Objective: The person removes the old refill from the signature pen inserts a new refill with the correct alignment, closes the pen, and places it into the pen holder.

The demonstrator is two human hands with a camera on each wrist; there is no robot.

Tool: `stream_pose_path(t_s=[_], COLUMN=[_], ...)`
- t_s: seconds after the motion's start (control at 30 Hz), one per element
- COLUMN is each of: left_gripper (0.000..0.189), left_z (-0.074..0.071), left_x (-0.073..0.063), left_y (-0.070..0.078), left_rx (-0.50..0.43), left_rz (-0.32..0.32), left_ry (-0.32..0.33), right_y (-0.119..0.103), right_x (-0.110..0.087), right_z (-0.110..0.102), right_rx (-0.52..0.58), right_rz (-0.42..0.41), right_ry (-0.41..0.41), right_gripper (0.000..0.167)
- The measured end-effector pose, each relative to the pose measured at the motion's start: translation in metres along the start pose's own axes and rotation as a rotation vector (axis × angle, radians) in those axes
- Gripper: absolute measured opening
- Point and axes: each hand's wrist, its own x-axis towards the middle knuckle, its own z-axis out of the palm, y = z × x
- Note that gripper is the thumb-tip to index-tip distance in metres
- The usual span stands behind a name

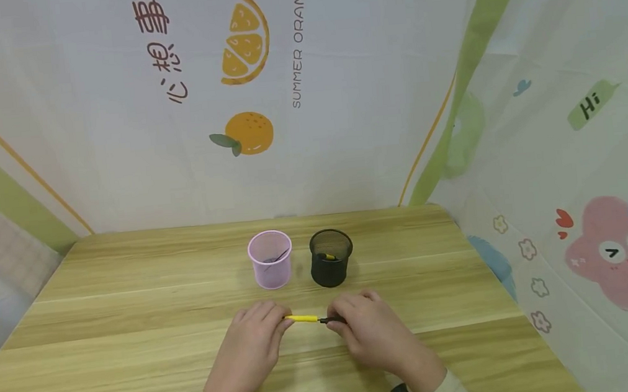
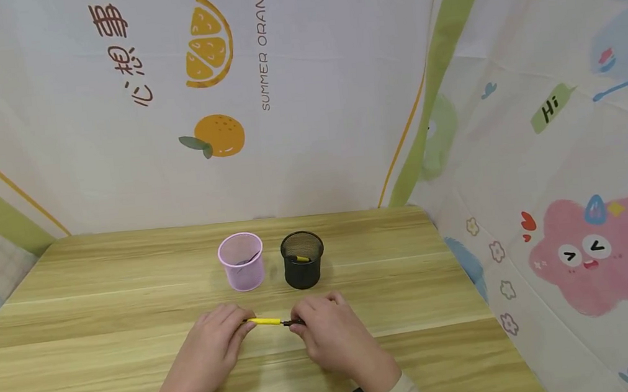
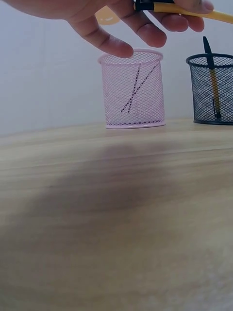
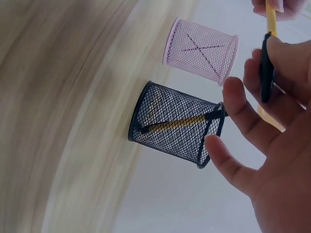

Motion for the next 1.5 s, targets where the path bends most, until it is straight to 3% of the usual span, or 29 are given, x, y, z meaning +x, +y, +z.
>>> stream_pose_path(t_s=[0.5,0.83,1.2,1.5], left_gripper=[0.007,0.008,0.009,0.012], left_z=[0.0,0.002,-0.005,-0.01], left_x=[-0.003,-0.006,-0.01,-0.011], left_y=[-0.002,-0.006,-0.012,-0.014], left_rx=[0.017,0.016,0.001,-0.021], left_rz=[0.025,0.016,-0.035,-0.033], left_ry=[0.012,0.04,0.044,0.058], right_y=[-0.001,-0.001,0.0,0.001], right_x=[-0.003,-0.003,-0.005,-0.007], right_z=[-0.002,-0.002,-0.002,-0.003], right_rx=[0.019,0.155,0.145,0.137], right_rz=[-0.091,-0.076,-0.105,-0.122], right_ry=[-0.038,-0.087,-0.059,0.005], right_gripper=[0.015,0.012,0.014,0.018])
